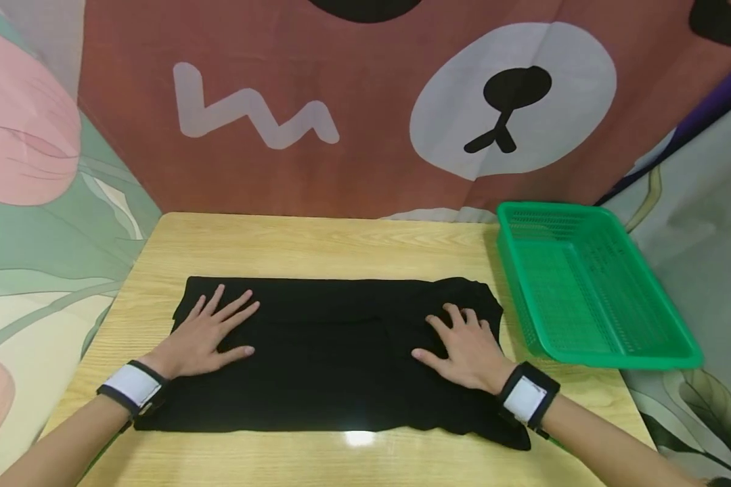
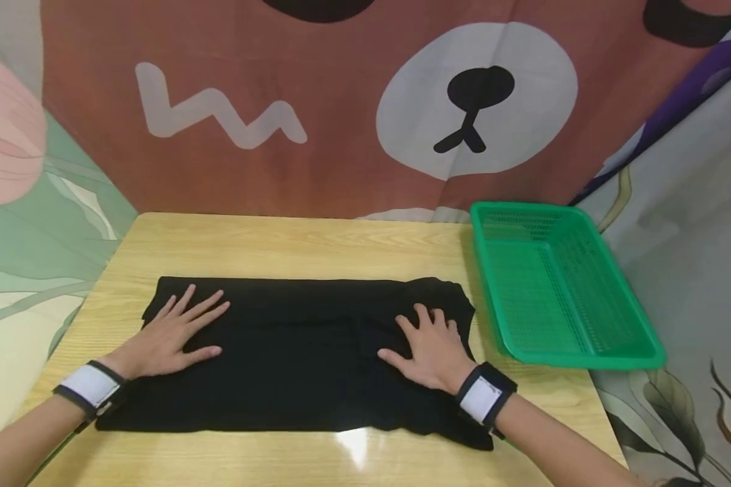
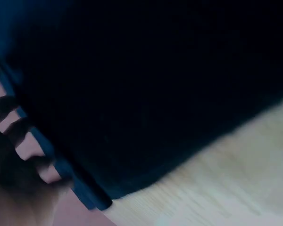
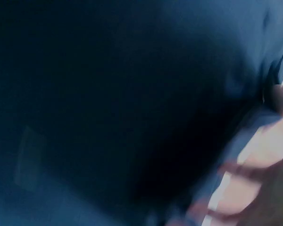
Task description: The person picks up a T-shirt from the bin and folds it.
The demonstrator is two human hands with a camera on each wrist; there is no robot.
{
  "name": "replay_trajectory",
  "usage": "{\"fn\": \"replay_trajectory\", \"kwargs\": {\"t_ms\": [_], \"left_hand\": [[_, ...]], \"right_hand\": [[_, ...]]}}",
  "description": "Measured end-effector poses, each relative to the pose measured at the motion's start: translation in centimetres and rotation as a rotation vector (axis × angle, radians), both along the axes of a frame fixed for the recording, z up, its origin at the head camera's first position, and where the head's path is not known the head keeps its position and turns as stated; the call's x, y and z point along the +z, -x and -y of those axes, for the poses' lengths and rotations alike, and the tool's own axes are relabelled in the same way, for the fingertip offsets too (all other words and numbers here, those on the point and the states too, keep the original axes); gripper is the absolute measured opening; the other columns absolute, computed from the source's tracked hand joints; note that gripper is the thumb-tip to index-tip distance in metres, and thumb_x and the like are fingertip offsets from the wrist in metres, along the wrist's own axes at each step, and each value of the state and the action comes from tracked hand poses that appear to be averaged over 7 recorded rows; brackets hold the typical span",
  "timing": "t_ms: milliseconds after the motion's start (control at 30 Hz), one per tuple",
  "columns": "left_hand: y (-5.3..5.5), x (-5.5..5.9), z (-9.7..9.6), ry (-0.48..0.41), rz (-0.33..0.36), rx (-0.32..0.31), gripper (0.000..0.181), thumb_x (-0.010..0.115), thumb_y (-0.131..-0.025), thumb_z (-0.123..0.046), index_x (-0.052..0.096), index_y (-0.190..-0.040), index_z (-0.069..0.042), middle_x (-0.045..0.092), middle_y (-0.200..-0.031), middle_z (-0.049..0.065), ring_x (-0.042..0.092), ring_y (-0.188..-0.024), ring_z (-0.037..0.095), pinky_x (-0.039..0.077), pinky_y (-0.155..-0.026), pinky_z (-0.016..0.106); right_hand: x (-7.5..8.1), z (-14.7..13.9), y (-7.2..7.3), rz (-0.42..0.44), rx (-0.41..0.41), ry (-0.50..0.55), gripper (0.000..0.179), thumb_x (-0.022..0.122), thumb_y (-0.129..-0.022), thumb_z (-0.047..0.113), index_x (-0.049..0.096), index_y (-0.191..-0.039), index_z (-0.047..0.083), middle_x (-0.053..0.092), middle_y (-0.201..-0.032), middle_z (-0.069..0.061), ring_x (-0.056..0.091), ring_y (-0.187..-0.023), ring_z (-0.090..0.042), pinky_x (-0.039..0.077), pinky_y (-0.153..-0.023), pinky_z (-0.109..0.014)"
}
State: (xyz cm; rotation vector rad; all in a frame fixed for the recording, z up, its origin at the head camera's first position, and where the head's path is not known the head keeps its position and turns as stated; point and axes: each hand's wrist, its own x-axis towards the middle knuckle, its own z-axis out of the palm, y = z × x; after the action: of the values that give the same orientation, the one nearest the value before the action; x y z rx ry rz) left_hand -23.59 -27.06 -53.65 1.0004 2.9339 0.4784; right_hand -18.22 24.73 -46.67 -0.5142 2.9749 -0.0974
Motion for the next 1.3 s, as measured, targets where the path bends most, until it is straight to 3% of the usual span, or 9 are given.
{"fn": "replay_trajectory", "kwargs": {"t_ms": [100, 233, 467, 567, 633, 767, 900, 1033, 1300], "left_hand": [[-0.2, -0.6, -1.4, 0.034, 0.046, -0.022, 0.111, 0.071, -0.082, -0.082, 0.032, -0.169, -0.027, 0.018, -0.179, 0.011, 0.007, -0.158, 0.065, 0.011, -0.115, 0.088], [-0.7, -1.0, -2.0, 0.056, 0.124, 0.011, 0.126, 0.072, -0.071, -0.091, 0.024, -0.171, -0.030, 0.006, -0.181, 0.011, 0.000, -0.159, 0.063, -0.001, -0.114, 0.089], [-3.9, -0.2, -4.4, 0.043, 0.297, 0.200, 0.131, 0.072, -0.074, -0.089, 0.013, -0.173, -0.026, -0.009, -0.180, 0.014, -0.015, -0.155, 0.066, -0.010, -0.109, 0.091], [-5.5, 0.4, -6.2, 0.079, 0.342, 0.258, 0.137, 0.068, -0.074, -0.093, 0.010, -0.173, -0.019, -0.011, -0.179, 0.017, -0.015, -0.154, 0.069, -0.008, -0.108, 0.092], [-5.7, 0.4, -6.8, 0.097, 0.285, 0.192, 0.141, 0.066, -0.071, -0.096, 0.011, -0.173, -0.015, -0.007, -0.180, 0.018, -0.009, -0.155, 0.067, -0.003, -0.112, 0.090], [-4.0, 0.2, -7.1, 0.087, 0.073, -0.126, 0.145, 0.068, -0.062, -0.100, 0.021, -0.172, -0.017, 0.008, -0.180, 0.016, 0.006, -0.161, 0.058, 0.009, -0.120, 0.083], [-3.3, -0.2, -8.4, 0.108, 0.097, -0.297, 0.141, 0.069, -0.061, -0.100, 0.022, -0.172, -0.027, 0.005, -0.181, 0.012, 0.001, -0.161, 0.058, 0.006, -0.119, 0.084], [-4.8, -0.3, -10.7, 0.129, 0.270, -0.196, 0.140, 0.070, -0.063, -0.099, 0.012, -0.173, -0.035, -0.010, -0.181, 0.008, -0.015, -0.160, 0.057, -0.004, -0.115, 0.088], [-8.2, 0.3, -18.3, 0.124, 0.392, 0.103, 0.145, 0.065, -0.060, -0.104, 0.003, -0.173, -0.036, -0.024, -0.178, 0.005, -0.027, -0.157, 0.056, -0.009, -0.111, 0.090]], "right_hand": [[-1.1, 2.4, -1.3, 0.087, -0.150, -0.036, 0.101, 0.047, -0.088, 0.093, 0.042, -0.165, 0.028, 0.028, -0.169, -0.031, 0.034, -0.142, -0.073, 0.036, -0.099, -0.089], [-2.2, 3.8, -1.0, 0.136, -0.169, -0.070, 0.108, 0.053, -0.083, 0.095, 0.026, -0.170, 0.037, 0.012, -0.174, -0.033, 0.016, -0.144, -0.080, 0.028, -0.097, -0.095], [-2.0, 2.0, 6.0, 0.240, -0.014, -0.062, 0.102, 0.058, -0.089, 0.085, 0.019, -0.171, 0.039, -0.004, -0.178, -0.025, -0.005, -0.150, -0.075, 0.012, -0.106, -0.095], [-1.6, 2.4, 7.9, 0.292, -0.072, 0.017, 0.100, 0.052, -0.091, 0.087, 0.020, -0.171, 0.038, -0.009, -0.178, -0.022, -0.011, -0.152, -0.072, 0.003, -0.109, -0.093], [-1.3, 3.7, 7.9, 0.271, -0.189, 0.056, 0.103, 0.048, -0.089, 0.091, 0.019, -0.172, 0.035, -0.010, -0.178, -0.024, -0.010, -0.152, -0.072, 0.004, -0.109, -0.094], [-1.7, 7.3, 7.0, 0.203, -0.406, 0.084, 0.118, 0.050, -0.082, 0.096, 0.013, -0.173, 0.031, -0.009, -0.175, -0.033, -0.002, -0.148, -0.078, 0.015, -0.104, -0.096], [-2.7, 9.2, 7.8, 0.202, -0.378, 0.053, 0.118, 0.060, -0.082, 0.091, 0.015, -0.173, 0.030, -0.006, -0.174, -0.034, 0.000, -0.148, -0.078, 0.020, -0.103, -0.095], [-3.2, 9.3, 9.3, 0.188, -0.240, 0.033, 0.107, 0.065, -0.087, 0.082, 0.022, -0.172, 0.033, -0.002, -0.177, -0.029, 0.000, -0.151, -0.074, 0.018, -0.107, -0.094], [-2.8, 7.4, 13.6, 0.134, 0.093, -0.038, 0.095, 0.063, -0.093, 0.077, 0.028, -0.170, 0.035, 0.001, -0.180, -0.017, -0.001, -0.156, -0.067, 0.014, -0.114, -0.089]]}}
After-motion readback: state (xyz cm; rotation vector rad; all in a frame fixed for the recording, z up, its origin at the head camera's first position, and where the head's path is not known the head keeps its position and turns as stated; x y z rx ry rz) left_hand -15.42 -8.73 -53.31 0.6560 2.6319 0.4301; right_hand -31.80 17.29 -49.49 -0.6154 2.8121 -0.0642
